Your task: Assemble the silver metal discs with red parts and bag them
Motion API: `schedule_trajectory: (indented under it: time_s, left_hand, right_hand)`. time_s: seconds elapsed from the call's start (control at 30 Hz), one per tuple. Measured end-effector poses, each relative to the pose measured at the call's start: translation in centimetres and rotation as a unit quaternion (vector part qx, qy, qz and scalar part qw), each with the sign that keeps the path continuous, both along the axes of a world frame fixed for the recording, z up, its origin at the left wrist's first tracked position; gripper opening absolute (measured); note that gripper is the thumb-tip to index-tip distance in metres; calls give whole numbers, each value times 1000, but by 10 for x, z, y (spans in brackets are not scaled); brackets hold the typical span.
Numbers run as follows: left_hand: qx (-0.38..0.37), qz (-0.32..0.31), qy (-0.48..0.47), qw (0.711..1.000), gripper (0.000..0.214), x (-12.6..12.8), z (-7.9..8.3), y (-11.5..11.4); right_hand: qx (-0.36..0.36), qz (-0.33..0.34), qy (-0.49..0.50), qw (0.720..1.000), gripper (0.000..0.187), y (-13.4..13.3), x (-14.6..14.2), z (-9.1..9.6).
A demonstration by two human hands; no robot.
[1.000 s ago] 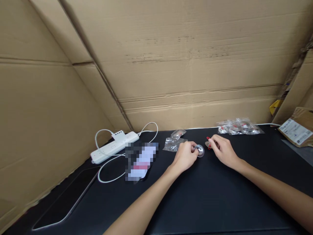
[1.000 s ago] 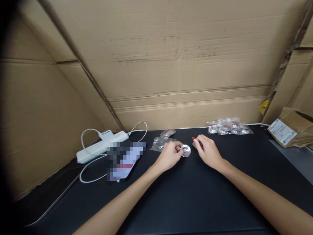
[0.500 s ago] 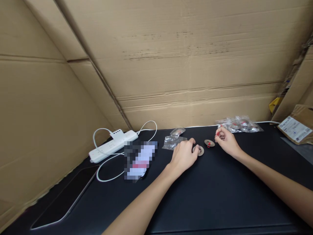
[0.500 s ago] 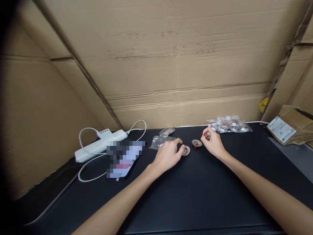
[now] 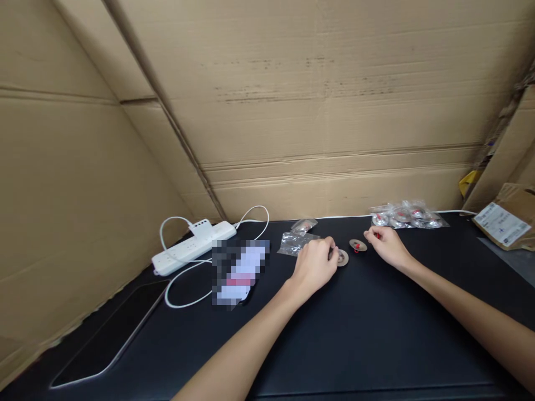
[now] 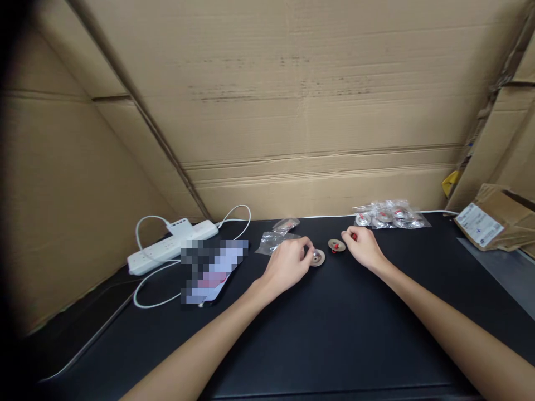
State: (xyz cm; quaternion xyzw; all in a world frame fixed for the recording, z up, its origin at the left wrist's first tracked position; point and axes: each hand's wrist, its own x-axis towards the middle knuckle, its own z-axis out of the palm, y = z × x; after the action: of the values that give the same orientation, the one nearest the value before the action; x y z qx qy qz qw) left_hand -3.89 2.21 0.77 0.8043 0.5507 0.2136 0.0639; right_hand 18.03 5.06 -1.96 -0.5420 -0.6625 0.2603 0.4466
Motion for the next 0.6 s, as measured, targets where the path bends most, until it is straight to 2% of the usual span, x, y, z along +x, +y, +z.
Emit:
schedule_trajectory:
  time_s: [0.07, 0.13, 0.23, 0.33, 0.47, 0.6]
  left_hand:
    - [-2, 1, -5, 1000, 18, 0, -1, 0]
    - [-5, 3, -9, 1000, 18, 0, -1, 0]
    - [-9, 1, -13, 1000, 19, 0, -1, -1]
    - [-7, -4, -17, 1000, 19, 0, -1, -1]
    - [2, -8, -22, 1000, 19, 0, -2, 0]
    - [4, -16, -29, 999, 19, 1, -3, 0]
  right_hand:
    - [22, 16, -40, 999, 26, -2, -2, -1]
    - [53, 59, -94, 992, 18, -3, -2, -2]
    - [86, 133, -170, 973, 22, -3, 1, -2]
    - [92, 176, -214, 956, 21, -3, 5, 1]
    - [99, 192, -260, 941, 16, -7, 8, 7]
    - [83, 176, -288, 938, 12, -10, 5, 5]
